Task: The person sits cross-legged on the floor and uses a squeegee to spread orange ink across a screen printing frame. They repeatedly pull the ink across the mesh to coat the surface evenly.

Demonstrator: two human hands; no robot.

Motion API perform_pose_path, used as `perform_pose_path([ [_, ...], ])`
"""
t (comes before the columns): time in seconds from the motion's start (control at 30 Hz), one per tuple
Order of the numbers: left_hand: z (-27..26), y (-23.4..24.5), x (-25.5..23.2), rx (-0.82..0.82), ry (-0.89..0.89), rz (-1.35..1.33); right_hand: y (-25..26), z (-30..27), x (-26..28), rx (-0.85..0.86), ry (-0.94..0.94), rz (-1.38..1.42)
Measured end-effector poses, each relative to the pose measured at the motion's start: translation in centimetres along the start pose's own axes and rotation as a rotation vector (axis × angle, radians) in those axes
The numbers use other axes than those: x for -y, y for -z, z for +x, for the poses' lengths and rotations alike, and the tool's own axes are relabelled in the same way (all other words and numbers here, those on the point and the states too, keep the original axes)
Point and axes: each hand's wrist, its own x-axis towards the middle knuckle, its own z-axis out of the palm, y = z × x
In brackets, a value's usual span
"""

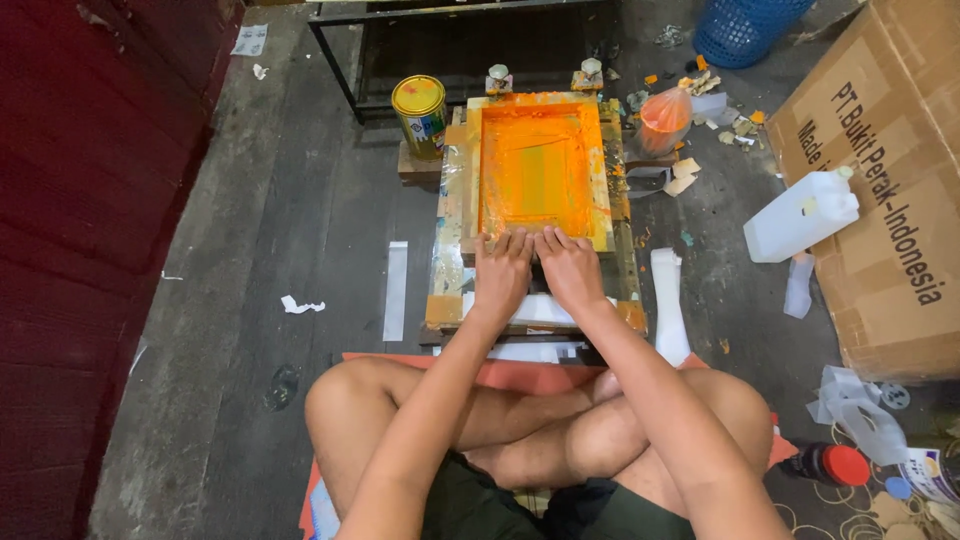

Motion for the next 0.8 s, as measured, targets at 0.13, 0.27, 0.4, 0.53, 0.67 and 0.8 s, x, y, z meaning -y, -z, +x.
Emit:
perform_pose_path([
  [0.13, -0.1, 0.5, -0.1, 0.027, 0.001, 0.016, -0.2, -0.2, 0.0, -0.006, -0.008, 0.019],
  [0.27, -0.2, 0.2, 0.0, 0.067, -0.002, 0.042, -0.4, -0.2, 0.0, -0.004, -0.017, 0.023],
  [0.4, -0.1, 0.4, 0.0, 0.016, -0.010, 0.030, -0.3, -0.1, 0.1, -0.023, -0.023, 0.015],
  [0.53, -0.1, 0.4, 0.0, -0.011, -0.013, 0.015, -0.3, -0.1, 0.0, -0.033, -0.027, 0.036],
  [0.67, 0.0, 0.7, 0.0, -0.012, -0.010, 0.019, -0.6, -0.2, 0.1, -0.024, -0.036, 0.049],
  [0.8, 0.2, 1.2, 0.1, -0.050, -0.038, 0.035, -0.7, -0.3, -0.1, -0.005, -0.039, 0.069],
])
